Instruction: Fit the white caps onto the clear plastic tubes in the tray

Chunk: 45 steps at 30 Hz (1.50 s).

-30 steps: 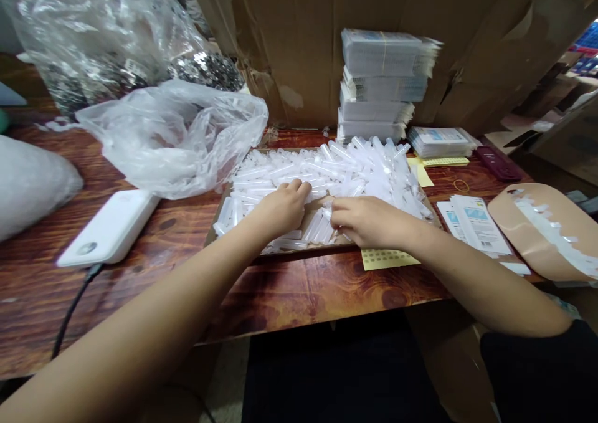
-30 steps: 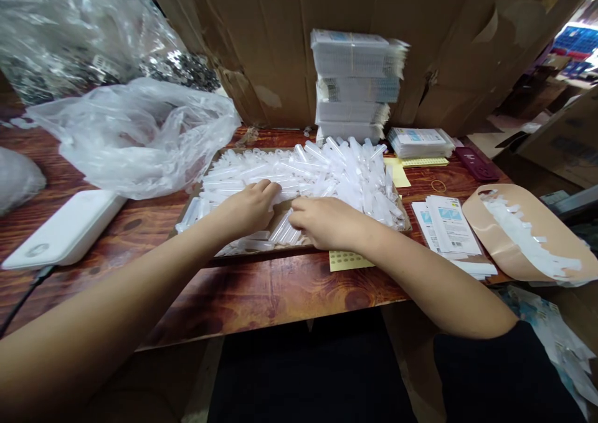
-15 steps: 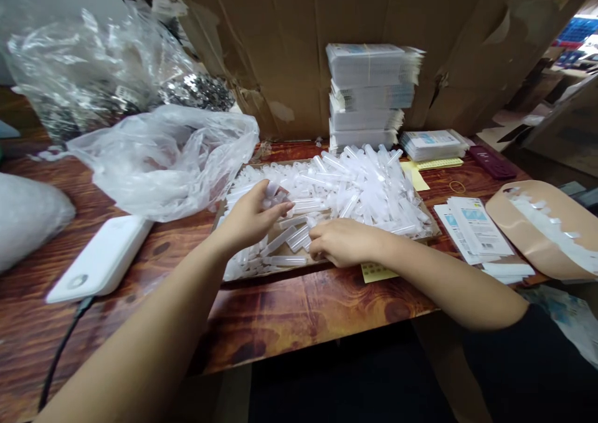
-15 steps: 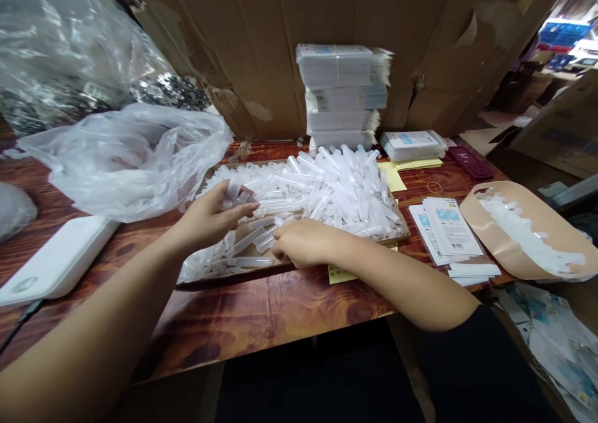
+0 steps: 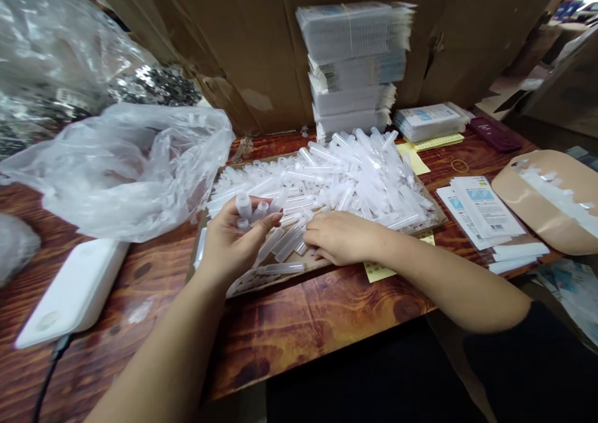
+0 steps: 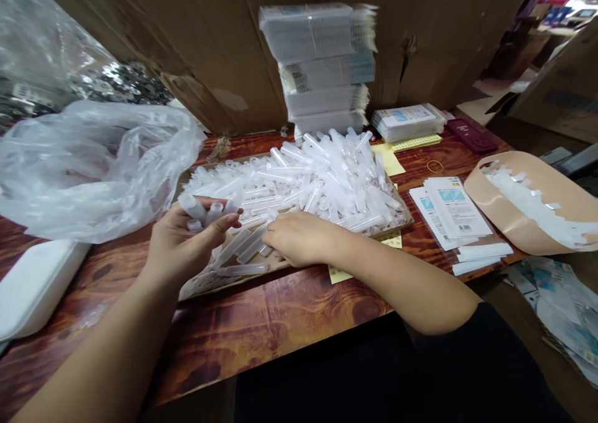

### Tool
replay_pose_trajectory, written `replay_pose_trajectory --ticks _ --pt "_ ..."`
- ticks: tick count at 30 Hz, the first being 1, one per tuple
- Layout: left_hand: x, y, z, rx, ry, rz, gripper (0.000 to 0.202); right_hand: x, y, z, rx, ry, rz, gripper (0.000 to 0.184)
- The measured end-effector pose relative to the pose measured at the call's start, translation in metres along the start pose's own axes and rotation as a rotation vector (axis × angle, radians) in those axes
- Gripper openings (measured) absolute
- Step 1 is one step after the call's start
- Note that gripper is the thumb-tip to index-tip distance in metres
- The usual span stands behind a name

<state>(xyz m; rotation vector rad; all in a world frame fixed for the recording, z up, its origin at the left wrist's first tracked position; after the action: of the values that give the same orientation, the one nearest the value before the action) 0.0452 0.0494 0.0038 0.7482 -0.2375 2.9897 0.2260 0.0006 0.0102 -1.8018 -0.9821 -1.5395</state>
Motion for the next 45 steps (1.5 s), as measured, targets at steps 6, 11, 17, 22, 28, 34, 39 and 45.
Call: replay_pose_trajectory --ticks 6,11,17,22,28,34,39,45 --pt "-0.006 0.003 0.003 0.042 0.013 -0.034 0.034 -0.005 -0.006 -0.003 0.019 -0.005 0.036 0.016" --pt "-0.008 0.005 0.012 -0.024 0.027 -0.101 0.027 0.005 0.004 0.0 0.066 -0.073 0.273 0.009" --pt "-0.009 0.008 0.016 -0.088 0.031 -0.188 0.025 0.027 0.036 0.018 0.124 -0.231 0.964 0.009" --pt "-0.007 0.009 0.015 -0.109 0.051 -0.178 0.024 0.028 0.039 0.021 0.145 -0.218 0.966 0.013" --pt "-0.01 0.017 0.023 -0.235 -0.086 -0.187 0.016 0.023 0.035 0.004 0.065 0.014 0.674 0.034" --pt "-0.01 0.023 0.027 -0.335 -0.193 -0.192 0.01 0.017 0.037 0.01 0.103 -0.046 0.637 0.03" --pt "-0.009 0.025 0.029 -0.395 -0.251 -0.184 0.011 0.019 0.042 0.021 0.096 -0.207 0.676 0.023" --pt "-0.012 0.032 0.022 -0.482 -0.396 -0.112 0.019 0.015 0.035 0.007 0.028 -0.082 0.625 0.033"
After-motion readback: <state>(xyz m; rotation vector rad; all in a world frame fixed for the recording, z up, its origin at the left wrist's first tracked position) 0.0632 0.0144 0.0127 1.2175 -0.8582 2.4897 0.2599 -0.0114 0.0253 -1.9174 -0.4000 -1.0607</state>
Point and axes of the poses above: each hand's wrist, its own y-axis away from the middle knuckle, its own x-axis out of the back of the hand, z = x × y, the point moved 4 cm from there along -y, towards the middle knuckle, and after that the axes turned 7 degrees about x, right-handed, at the moved point
